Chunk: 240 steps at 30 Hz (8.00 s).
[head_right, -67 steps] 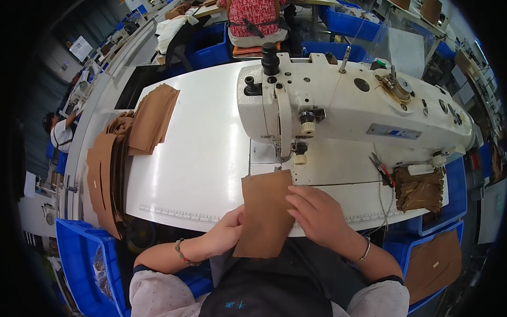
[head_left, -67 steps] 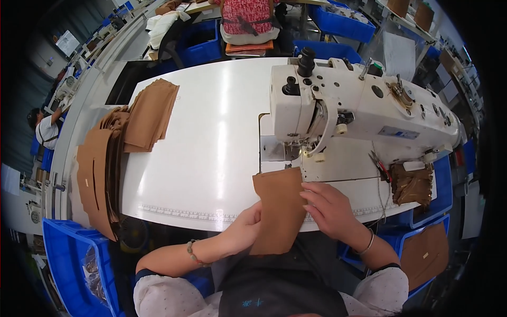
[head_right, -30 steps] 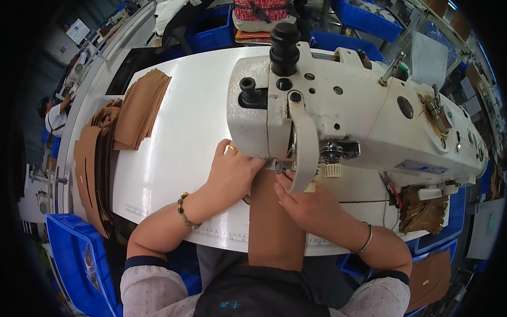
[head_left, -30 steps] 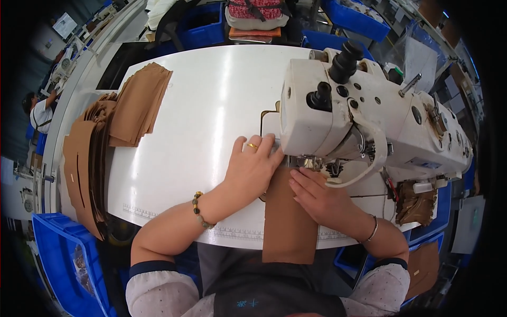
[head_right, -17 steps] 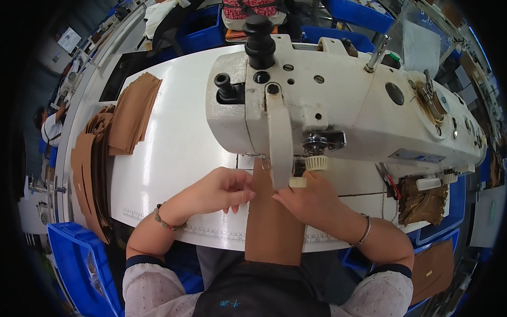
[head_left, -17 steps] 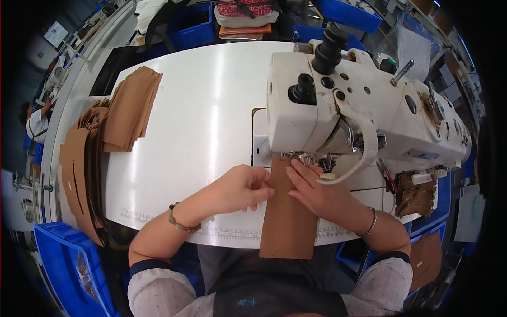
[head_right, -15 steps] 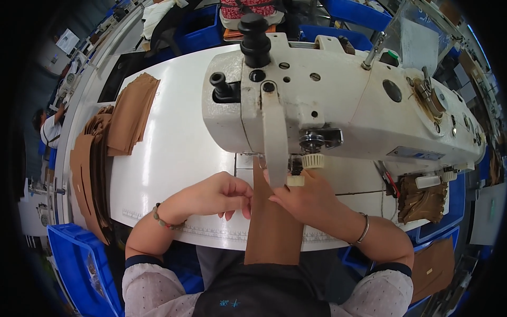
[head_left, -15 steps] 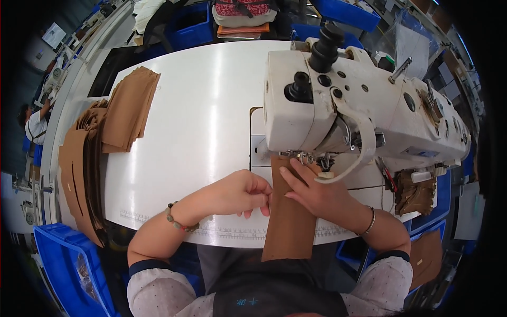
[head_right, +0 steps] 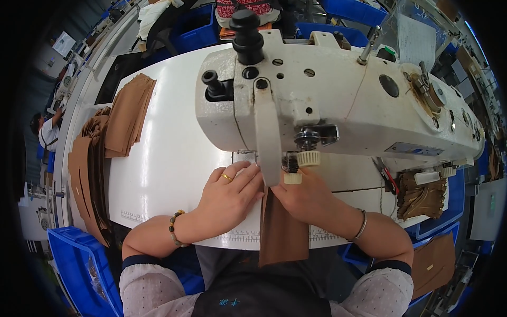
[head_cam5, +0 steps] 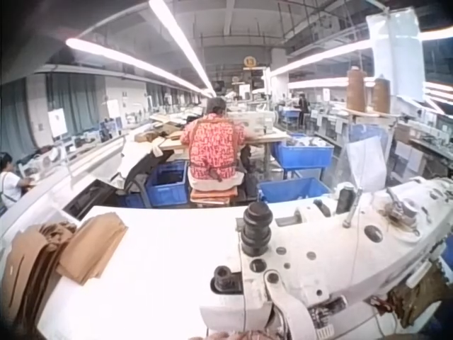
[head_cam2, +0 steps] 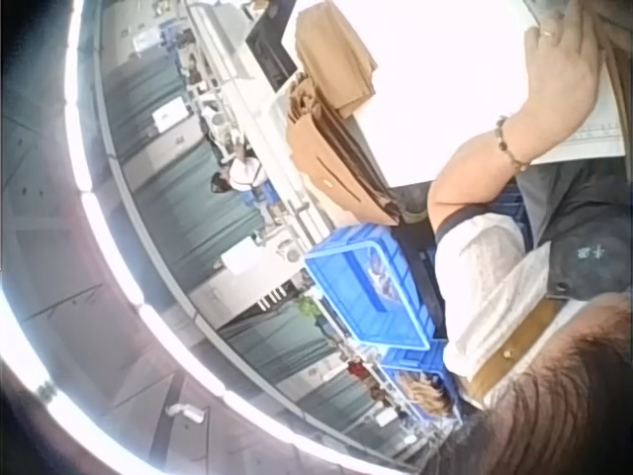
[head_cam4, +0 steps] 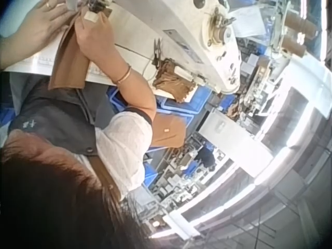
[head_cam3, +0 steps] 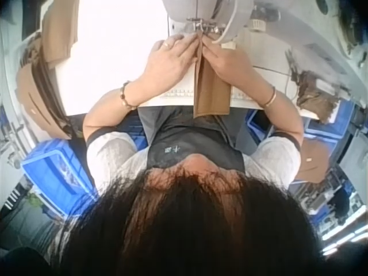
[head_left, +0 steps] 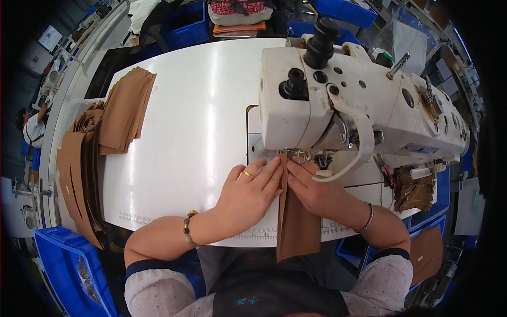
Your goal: Sewing a zipper and components onto a leather bag panel using an industrial sewing machine.
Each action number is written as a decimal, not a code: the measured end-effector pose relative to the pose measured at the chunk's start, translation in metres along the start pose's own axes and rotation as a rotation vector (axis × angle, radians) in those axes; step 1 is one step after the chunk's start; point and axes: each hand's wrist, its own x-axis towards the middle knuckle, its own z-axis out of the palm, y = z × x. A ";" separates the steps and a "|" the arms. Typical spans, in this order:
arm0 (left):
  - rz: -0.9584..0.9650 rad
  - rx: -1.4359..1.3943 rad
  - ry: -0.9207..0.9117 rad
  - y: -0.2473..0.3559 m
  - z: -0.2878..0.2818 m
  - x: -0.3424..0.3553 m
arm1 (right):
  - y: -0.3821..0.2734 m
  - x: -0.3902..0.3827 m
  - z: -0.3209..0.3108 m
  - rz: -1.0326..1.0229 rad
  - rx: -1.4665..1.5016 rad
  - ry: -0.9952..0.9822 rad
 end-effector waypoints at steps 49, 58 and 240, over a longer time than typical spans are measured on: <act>-0.016 0.125 -0.066 -0.006 0.001 0.005 | 0.006 -0.001 0.001 -0.015 -0.087 -0.010; -0.012 0.088 -0.030 -0.020 0.006 0.017 | 0.022 0.002 0.016 -0.027 -0.088 0.148; -0.122 -0.067 0.179 0.073 0.016 -0.063 | -0.102 -0.077 0.004 -0.074 0.056 0.256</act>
